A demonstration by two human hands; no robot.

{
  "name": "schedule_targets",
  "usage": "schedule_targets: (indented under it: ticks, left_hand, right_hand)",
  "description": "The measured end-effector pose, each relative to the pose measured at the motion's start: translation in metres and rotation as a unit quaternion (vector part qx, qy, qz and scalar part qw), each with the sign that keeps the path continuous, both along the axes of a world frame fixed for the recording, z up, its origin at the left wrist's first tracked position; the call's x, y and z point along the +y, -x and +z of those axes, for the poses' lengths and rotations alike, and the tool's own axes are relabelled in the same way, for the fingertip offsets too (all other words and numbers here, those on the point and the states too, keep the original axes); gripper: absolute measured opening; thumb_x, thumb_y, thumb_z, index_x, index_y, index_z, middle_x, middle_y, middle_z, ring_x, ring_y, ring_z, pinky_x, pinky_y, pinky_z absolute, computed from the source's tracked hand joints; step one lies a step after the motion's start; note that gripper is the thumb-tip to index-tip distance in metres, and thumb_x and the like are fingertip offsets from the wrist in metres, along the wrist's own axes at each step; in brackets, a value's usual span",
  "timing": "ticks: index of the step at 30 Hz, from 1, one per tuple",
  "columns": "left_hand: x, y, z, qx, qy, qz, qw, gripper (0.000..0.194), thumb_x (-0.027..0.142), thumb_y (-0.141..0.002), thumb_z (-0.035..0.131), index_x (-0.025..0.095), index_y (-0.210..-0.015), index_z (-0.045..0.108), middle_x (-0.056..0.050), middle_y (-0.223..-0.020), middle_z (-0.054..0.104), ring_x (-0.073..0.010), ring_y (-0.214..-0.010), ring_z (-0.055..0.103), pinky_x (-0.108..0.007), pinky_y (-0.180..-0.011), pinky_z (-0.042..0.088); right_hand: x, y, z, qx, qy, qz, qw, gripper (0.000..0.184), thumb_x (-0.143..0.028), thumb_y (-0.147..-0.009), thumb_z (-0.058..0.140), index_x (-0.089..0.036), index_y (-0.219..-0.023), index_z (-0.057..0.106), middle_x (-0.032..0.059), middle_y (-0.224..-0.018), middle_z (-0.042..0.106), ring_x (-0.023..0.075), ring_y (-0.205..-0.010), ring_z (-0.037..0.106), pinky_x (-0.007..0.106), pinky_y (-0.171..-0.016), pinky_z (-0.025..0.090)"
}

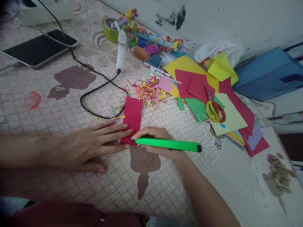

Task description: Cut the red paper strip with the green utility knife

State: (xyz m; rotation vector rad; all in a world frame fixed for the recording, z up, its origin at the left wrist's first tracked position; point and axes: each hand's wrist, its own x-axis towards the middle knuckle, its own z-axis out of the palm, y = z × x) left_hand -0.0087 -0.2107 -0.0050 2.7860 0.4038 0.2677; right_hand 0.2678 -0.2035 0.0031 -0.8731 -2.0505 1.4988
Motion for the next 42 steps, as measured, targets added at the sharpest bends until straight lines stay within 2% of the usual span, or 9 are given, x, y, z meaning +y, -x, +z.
schedule_targets:
  ticks: [6, 13, 19, 24, 27, 32, 39, 42]
  left_hand:
    - [-0.0012, 0.0004, -0.0010, -0.008, -0.008, -0.003, 1.000, 0.064, 0.052, -0.086, 0.051, 0.019, -0.140, 0.038, -0.015, -0.150, 0.029, -0.0299, -0.140, 0.022, -0.051, -0.115, 0.010]
    - [-0.0004, -0.0004, -0.0017, 0.005, -0.012, -0.002, 1.000, 0.063, 0.054, -0.087, 0.048, 0.018, -0.138, 0.040, -0.015, -0.149, 0.029, -0.0301, -0.140, 0.021, -0.052, -0.115, 0.009]
    - [-0.0007, -0.0001, -0.0008, -0.003, -0.003, 0.002, 1.000, 0.061, 0.053, -0.087, 0.049, 0.019, -0.137, 0.042, -0.014, -0.149, 0.031, -0.0304, -0.140, 0.021, -0.051, -0.115, 0.011]
    - [-0.0010, 0.0003, -0.0017, 0.000, -0.006, -0.001, 1.000, 0.061, 0.053, -0.088, 0.048, 0.018, -0.138, 0.041, -0.015, -0.149, 0.029, -0.0303, -0.141, 0.020, -0.052, -0.115, 0.009]
    - [-0.0014, 0.0000, -0.0011, 0.000, -0.006, -0.001, 1.000, 0.062, 0.052, -0.088, 0.048, 0.018, -0.139, 0.039, -0.015, -0.150, 0.027, -0.0299, -0.141, 0.020, -0.051, -0.115, 0.008]
    - [-0.0019, 0.0000, -0.0014, -0.003, -0.001, 0.004, 1.000, 0.065, 0.052, -0.086, 0.051, 0.021, -0.141, 0.036, -0.013, -0.149, 0.032, -0.0307, -0.139, 0.023, -0.052, -0.115, 0.010]
    - [-0.0009, 0.0016, -0.0016, -0.007, 0.000, 0.003, 1.000, 0.065, 0.054, -0.086, 0.050, 0.019, -0.140, 0.037, -0.013, -0.151, 0.027, -0.0293, -0.141, 0.019, -0.050, -0.115, 0.010]
    - [-0.0003, 0.0011, 0.0001, -0.006, 0.006, 0.001, 1.000, 0.065, 0.054, -0.086, 0.050, 0.019, -0.140, 0.037, -0.014, -0.151, 0.024, -0.0290, -0.141, 0.018, -0.050, -0.115, 0.011]
  right_hand:
    - [-0.0004, -0.0011, -0.0021, 0.013, 0.012, 0.004, 1.000, 0.028, -0.036, -0.085, 0.060, -0.020, -0.108, 0.063, 0.0077, -0.105, 0.066, 0.0188, -0.090, 0.062, 0.031, -0.076, 0.049]
    - [0.0005, -0.0014, -0.0012, 0.003, 0.007, 0.002, 1.000, 0.028, -0.035, -0.084, 0.061, -0.020, -0.107, 0.064, 0.0068, -0.103, 0.066, 0.0193, -0.094, 0.061, 0.031, -0.079, 0.047]
    - [0.0003, -0.0002, -0.0004, 0.013, 0.026, 0.008, 1.000, 0.028, -0.035, -0.085, 0.060, -0.019, -0.108, 0.064, 0.0070, -0.103, 0.066, 0.0170, -0.085, 0.062, 0.029, -0.071, 0.048]
    - [0.0003, -0.0011, -0.0015, 0.008, 0.019, 0.002, 1.000, 0.030, -0.037, -0.084, 0.060, -0.018, -0.107, 0.064, 0.0078, -0.104, 0.066, 0.0193, -0.093, 0.061, 0.030, -0.077, 0.048]
    - [-0.0010, -0.0011, -0.0011, 0.013, 0.014, 0.002, 1.000, 0.030, -0.036, -0.084, 0.060, -0.018, -0.108, 0.064, 0.0080, -0.105, 0.066, 0.0183, -0.090, 0.061, 0.030, -0.075, 0.048]
    - [-0.0067, 0.0022, 0.0029, -0.013, 0.000, -0.018, 1.000, 0.026, -0.027, -0.085, 0.060, -0.020, -0.110, 0.063, 0.0065, -0.103, 0.066, 0.0172, -0.088, 0.062, 0.029, -0.075, 0.048]
    - [-0.0079, 0.0019, 0.0023, -0.019, -0.006, -0.028, 0.999, 0.025, -0.025, -0.084, 0.060, -0.020, -0.108, 0.064, 0.0066, -0.102, 0.066, 0.0175, -0.089, 0.062, 0.029, -0.074, 0.048]
    - [-0.0078, 0.0012, 0.0018, -0.012, 0.002, -0.027, 1.000, 0.027, -0.026, -0.084, 0.061, -0.019, -0.109, 0.064, 0.0063, -0.100, 0.066, 0.0161, -0.084, 0.062, 0.027, -0.071, 0.048]
